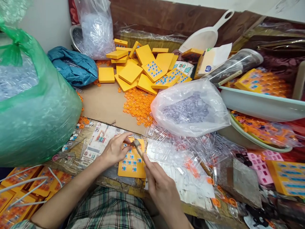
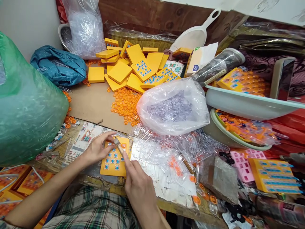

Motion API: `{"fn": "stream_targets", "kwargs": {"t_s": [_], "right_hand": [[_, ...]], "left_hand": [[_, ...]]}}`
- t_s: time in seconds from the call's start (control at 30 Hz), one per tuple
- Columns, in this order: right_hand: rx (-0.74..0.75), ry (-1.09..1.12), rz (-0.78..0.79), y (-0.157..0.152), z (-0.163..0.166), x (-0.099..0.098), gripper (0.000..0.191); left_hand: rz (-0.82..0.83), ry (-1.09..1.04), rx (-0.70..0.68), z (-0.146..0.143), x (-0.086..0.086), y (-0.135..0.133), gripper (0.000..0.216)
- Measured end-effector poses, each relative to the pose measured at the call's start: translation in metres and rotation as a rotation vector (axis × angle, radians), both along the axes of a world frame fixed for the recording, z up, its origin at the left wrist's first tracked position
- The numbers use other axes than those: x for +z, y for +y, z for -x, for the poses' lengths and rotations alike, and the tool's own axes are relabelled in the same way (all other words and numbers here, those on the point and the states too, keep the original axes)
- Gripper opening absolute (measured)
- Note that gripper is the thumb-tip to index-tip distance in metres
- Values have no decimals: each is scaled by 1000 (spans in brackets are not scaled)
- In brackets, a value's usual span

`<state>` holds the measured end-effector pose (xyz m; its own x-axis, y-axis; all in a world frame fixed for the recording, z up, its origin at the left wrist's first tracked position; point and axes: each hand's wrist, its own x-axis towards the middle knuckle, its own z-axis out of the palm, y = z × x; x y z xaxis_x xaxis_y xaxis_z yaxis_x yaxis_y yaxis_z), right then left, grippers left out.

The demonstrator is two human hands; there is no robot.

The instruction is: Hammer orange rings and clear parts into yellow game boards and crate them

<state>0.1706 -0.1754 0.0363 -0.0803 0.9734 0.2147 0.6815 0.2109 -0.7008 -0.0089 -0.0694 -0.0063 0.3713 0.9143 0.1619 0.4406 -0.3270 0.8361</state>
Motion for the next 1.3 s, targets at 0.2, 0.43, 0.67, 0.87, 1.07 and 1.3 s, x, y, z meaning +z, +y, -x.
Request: {"fn": "stream_targets", "kwargs": {"t_s": [0.2,0.43,0.67,0.87,1.07,1.3], "right_hand": [[-113,119,34,-7,-5,-17,47],[-571,425,173,-21,-8,-27,53],[-625,507,237,-32,-5,-26,54],[-509,484,194,-20,-6,-33,49],[-272,306,58,-9,-6,-28,45],[33,141,-105,7,3,-2,59]], "left_hand": [[61,-46,37,6,4,1,48],[-125,187,-24,-37,14,77,16],[-101,262,-108,-51,5,95,16],[-120,280,-91,-33,6,85,18],[-154,138,-53,7,16,22,32],[-192,212,-80,21,10,-5,42]]}}
